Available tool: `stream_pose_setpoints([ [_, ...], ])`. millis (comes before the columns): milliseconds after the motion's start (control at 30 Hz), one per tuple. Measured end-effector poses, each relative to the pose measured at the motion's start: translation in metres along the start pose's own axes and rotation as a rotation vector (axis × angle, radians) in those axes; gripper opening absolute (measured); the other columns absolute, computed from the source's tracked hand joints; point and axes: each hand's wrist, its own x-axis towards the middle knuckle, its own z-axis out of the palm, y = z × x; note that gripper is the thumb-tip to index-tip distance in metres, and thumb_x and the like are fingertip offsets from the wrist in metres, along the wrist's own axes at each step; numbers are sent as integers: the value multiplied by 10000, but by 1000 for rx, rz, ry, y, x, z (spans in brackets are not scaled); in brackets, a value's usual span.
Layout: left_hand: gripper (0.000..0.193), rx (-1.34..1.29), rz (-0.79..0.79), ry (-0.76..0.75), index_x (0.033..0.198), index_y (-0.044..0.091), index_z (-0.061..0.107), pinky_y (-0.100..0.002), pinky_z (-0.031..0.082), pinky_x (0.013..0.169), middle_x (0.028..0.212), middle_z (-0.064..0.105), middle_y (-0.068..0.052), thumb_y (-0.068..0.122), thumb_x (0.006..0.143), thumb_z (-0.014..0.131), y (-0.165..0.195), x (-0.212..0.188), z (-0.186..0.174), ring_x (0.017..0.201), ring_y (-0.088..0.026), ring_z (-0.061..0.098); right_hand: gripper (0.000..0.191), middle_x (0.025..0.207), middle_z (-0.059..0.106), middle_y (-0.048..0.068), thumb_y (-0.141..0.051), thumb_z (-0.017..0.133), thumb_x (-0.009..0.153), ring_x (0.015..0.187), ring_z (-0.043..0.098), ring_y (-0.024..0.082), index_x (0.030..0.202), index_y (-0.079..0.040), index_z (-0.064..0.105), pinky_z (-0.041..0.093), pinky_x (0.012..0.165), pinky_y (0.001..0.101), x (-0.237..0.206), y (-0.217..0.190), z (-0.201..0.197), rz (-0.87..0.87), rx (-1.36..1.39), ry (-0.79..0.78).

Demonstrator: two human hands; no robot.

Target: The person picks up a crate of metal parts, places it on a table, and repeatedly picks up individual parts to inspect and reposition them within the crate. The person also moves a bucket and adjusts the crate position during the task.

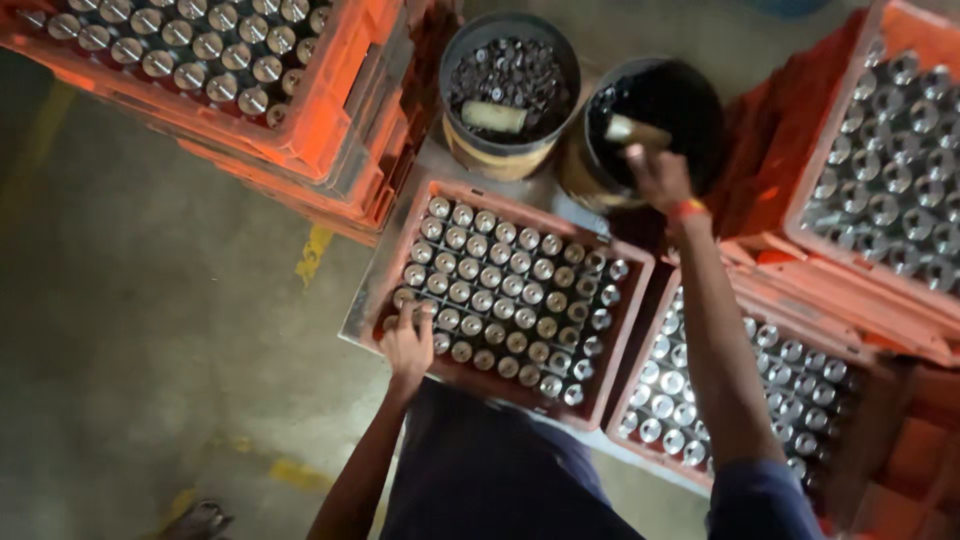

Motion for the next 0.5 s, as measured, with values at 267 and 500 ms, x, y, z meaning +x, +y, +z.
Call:
stream_pose_setpoints([
  [267, 293, -67, 6, 71, 1090, 115, 714, -531, 535, 724, 882, 693, -223, 384, 1010, 630, 7, 2, -6, 809, -414, 686, 346, 1151, 710, 235, -373, 492, 1058, 1009, 625, 491, 1258, -133, 643, 462, 892, 597, 26, 12, 30, -192, -349, -293],
  [500, 338, -58, 15, 73, 1138, 94, 706, -539, 526, 732, 876, 697, -231, 393, 993, 646, 10, 2, -6, 807, -423, 680, 372, 1088, 711, 261, -375, 681, 1057, 1023, 660, 447, 1093, -6, 710, 492, 940, 523, 29, 30, 38, -168, 23, -37],
])
